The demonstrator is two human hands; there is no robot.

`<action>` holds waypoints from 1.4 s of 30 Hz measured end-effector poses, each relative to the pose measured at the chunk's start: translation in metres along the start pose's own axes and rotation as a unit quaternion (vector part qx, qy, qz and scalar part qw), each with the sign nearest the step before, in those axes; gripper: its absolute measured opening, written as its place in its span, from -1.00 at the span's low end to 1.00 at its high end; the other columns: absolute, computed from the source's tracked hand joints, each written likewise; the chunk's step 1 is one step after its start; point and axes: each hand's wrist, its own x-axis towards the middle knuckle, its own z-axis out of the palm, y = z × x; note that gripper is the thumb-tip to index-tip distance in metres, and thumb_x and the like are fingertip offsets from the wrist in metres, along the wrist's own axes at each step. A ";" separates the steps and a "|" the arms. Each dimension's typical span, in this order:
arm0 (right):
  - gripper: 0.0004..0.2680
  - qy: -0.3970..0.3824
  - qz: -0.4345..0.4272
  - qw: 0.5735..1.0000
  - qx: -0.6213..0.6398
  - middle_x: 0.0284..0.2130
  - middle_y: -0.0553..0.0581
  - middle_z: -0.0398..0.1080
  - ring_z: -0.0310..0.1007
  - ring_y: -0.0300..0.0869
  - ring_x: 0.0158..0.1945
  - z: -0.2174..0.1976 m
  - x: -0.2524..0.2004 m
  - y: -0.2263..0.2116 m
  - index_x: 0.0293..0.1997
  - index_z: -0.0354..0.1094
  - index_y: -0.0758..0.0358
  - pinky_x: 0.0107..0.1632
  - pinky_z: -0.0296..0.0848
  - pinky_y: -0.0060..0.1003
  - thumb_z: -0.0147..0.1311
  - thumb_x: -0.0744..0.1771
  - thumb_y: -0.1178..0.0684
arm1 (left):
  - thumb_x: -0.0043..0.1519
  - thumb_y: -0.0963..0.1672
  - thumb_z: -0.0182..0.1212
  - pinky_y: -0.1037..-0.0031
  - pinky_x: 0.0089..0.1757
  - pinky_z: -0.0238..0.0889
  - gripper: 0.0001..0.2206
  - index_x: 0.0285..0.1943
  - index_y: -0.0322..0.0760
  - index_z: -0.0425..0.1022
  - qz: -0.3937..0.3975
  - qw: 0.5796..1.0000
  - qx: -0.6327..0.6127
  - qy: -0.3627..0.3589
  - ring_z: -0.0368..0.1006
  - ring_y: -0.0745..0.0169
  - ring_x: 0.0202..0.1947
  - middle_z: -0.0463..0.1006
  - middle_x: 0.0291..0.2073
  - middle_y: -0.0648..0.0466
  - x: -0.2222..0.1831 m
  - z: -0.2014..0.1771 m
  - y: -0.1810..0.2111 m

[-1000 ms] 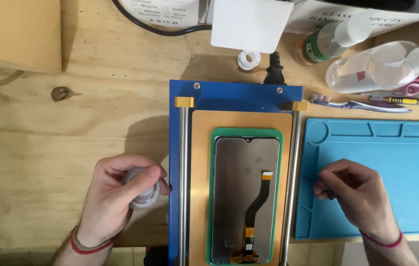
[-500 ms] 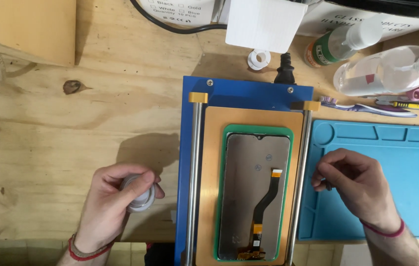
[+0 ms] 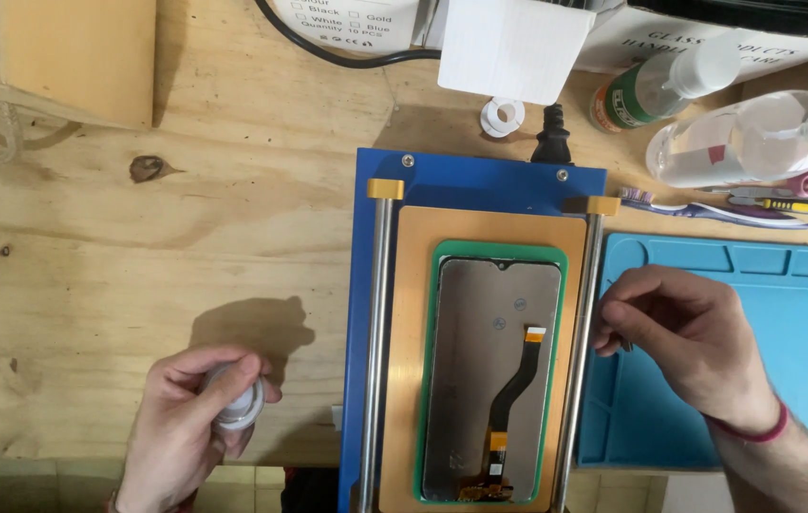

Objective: Separating the glass from a mobile phone LCD using a screen separator machine and cutting wire

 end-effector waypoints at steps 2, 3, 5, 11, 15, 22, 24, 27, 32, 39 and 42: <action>-0.93 -0.007 -0.010 1.000 0.005 -0.48 0.31 0.59 0.68 -0.04 -0.47 0.001 0.001 -0.002 -0.23 0.49 0.45 -0.34 0.70 -0.30 0.17 0.40 0.24 | 0.30 -0.18 0.37 0.46 -0.86 -0.09 -0.84 -0.20 -0.52 0.69 0.003 1.000 -0.004 -0.001 0.16 0.23 -0.89 0.69 -0.56 -0.32 0.000 -0.003 -0.001; -0.93 -0.013 -0.020 1.000 0.009 -0.48 0.29 0.56 0.67 -0.05 -0.47 0.001 0.002 -0.002 -0.24 0.48 0.44 -0.35 0.69 -0.31 0.17 0.40 0.25 | 0.30 -0.18 0.37 0.46 -0.86 -0.09 -0.82 -0.20 -0.54 0.68 0.005 1.000 -0.008 -0.002 0.15 0.22 -0.90 0.68 -0.56 -0.30 -0.001 -0.005 -0.002; -0.95 -0.017 -0.024 0.999 0.015 -0.45 0.29 0.57 0.69 -0.04 -0.46 0.000 0.001 0.000 -0.21 0.48 0.43 -0.34 0.73 -0.30 0.17 0.39 0.24 | 0.31 -0.18 0.36 0.48 -0.86 -0.07 -0.83 -0.19 -0.53 0.69 0.014 1.000 -0.010 -0.005 0.16 0.22 -0.91 0.69 -0.56 -0.30 -0.001 -0.006 -0.003; -0.91 -0.043 -0.030 0.998 0.024 -0.42 0.23 0.60 0.63 -0.11 -0.40 0.002 0.003 0.005 -0.20 0.53 0.39 -0.29 0.64 -0.33 0.21 0.39 0.16 | 0.34 -0.21 0.33 0.53 -0.83 -0.04 -0.89 -0.15 -0.46 0.67 0.048 0.998 -0.050 -0.007 0.16 0.27 -0.90 0.68 -0.55 -0.27 0.005 -0.007 -0.007; -0.89 -0.077 -0.039 0.993 0.076 -0.37 0.18 0.62 0.64 -0.15 -0.34 0.002 0.002 0.014 -0.21 0.54 0.34 -0.23 0.64 -0.34 0.21 0.40 0.10 | 0.39 -0.22 0.28 0.59 -0.81 0.09 -0.90 -0.04 -0.40 0.69 0.088 0.990 -0.095 -0.055 0.22 0.30 -0.88 0.71 -0.48 -0.26 0.015 0.001 -0.003; -0.88 -0.071 -0.011 0.993 0.098 -0.42 0.19 0.61 0.67 -0.15 -0.39 -0.005 -0.007 0.037 -0.23 0.52 0.31 -0.28 0.60 -0.34 0.21 0.41 0.09 | 0.37 -0.21 0.29 0.56 -0.81 0.02 -0.91 -0.04 -0.38 0.65 0.079 0.993 -0.075 -0.055 0.16 0.24 -0.90 0.68 -0.49 -0.30 0.024 0.014 0.000; -0.89 -0.064 0.001 0.993 0.103 -0.43 0.21 0.62 0.67 -0.12 -0.39 -0.006 -0.010 0.042 -0.24 0.52 0.32 -0.27 0.62 -0.32 0.21 0.41 0.11 | 0.35 -0.21 0.31 0.56 -0.83 0.03 -0.90 -0.12 -0.46 0.62 0.065 0.996 -0.041 -0.050 0.17 0.22 -0.90 0.66 -0.52 -0.30 0.025 0.019 0.004; -0.86 -0.061 0.015 0.993 0.101 -0.53 0.20 0.57 0.60 -0.12 -0.53 -0.006 -0.012 0.040 -0.27 0.51 0.33 -0.40 0.61 -0.34 0.23 0.40 0.07 | 0.36 -0.20 0.30 0.55 -0.83 0.01 -0.85 -0.17 -0.52 0.61 0.060 0.997 -0.005 -0.051 0.19 0.23 -0.90 0.66 -0.53 -0.28 0.024 0.029 0.012; -0.88 -0.031 0.056 0.996 0.069 -0.52 0.21 0.57 0.61 -0.11 -0.59 -0.013 -0.022 0.053 -0.30 0.51 0.35 -0.45 0.55 -0.35 0.24 0.39 0.13 | 0.33 -0.19 0.32 0.56 -0.82 0.07 -0.85 -0.17 -0.50 0.63 0.068 0.995 0.009 -0.076 0.23 0.26 -0.86 0.67 -0.53 -0.26 0.025 0.042 0.022; -0.87 0.016 0.138 0.989 0.060 -0.58 0.31 0.54 0.59 -0.02 -0.64 -0.019 -0.032 0.057 -0.32 0.55 0.48 -0.51 0.54 -0.24 0.25 0.38 0.19 | 0.32 -0.16 0.35 0.58 -0.79 0.18 -0.83 -0.19 -0.48 0.63 0.070 0.989 0.034 -0.127 0.38 0.24 -0.77 0.69 -0.51 -0.30 0.026 0.058 0.036; -0.88 0.029 0.150 0.987 0.054 -0.54 0.32 0.52 0.58 0.00 -0.63 -0.022 -0.036 0.058 -0.32 0.55 0.50 -0.50 0.54 -0.24 0.26 0.38 0.21 | 0.31 -0.16 0.35 0.58 -0.78 0.22 -0.84 -0.21 -0.47 0.64 0.066 0.987 0.051 -0.134 0.42 0.25 -0.76 0.70 -0.52 -0.29 0.027 0.063 0.039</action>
